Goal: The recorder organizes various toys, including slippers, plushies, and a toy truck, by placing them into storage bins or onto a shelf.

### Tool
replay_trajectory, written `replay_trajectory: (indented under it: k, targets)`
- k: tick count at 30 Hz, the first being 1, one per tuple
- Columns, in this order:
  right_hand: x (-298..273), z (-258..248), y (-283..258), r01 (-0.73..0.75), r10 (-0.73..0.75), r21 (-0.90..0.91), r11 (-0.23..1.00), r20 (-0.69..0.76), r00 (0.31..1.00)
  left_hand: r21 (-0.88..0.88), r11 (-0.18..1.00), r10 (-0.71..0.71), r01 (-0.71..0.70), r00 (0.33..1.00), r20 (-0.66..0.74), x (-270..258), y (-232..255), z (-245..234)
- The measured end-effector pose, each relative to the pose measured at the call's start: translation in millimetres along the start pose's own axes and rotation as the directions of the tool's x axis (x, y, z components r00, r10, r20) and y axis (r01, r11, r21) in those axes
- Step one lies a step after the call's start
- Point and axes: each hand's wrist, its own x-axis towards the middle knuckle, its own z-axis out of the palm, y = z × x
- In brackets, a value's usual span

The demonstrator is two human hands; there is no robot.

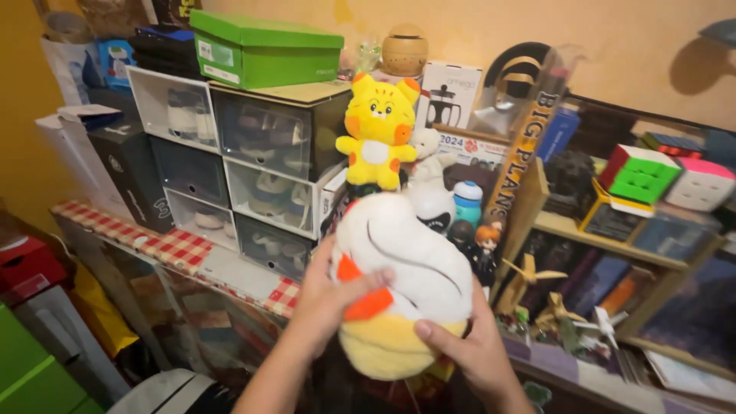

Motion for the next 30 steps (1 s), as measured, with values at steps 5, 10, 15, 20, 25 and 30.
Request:
replay_trajectory:
  k: [5,10,15,20,25,30]
  targets:
    - [69,2,-9,-0.043,0.056,-0.108,0.993,0.121,0.991,0.068,0.998,0.027,-0.012,0.974,-0.226,60,19,4]
    - [180,-3,-35,0.167,-0.184,-0.142,0.976,-0.119,0.976,-0.053,0.990,0.109,-0.133,0.942,-0.318,105,7,3]
    - [289,3,-55,0.467,-0.457,0.033,0.884,-0.155,0.876,0.153,0.988,0.096,-0.034,0.905,-0.414,115,-18,-16]
    - [363,5,-56,0.450,-0.444,0.006,0.893,-0.150,0.883,0.298,0.951,0.046,0.089,0.908,-0.416,114,-33,-37]
    - [372,-33,-49,0.304,-0.334,-0.164,0.938,-0.202,0.921,0.481,0.866,0.094,0.136,0.901,-0.423,117,-44,-60]
    - [363,-62,-20,0.251,-0.284,-0.254,0.934,-0.102,0.953,0.446,0.876,0.034,0.182,0.900,-0.434,132,-52,-51]
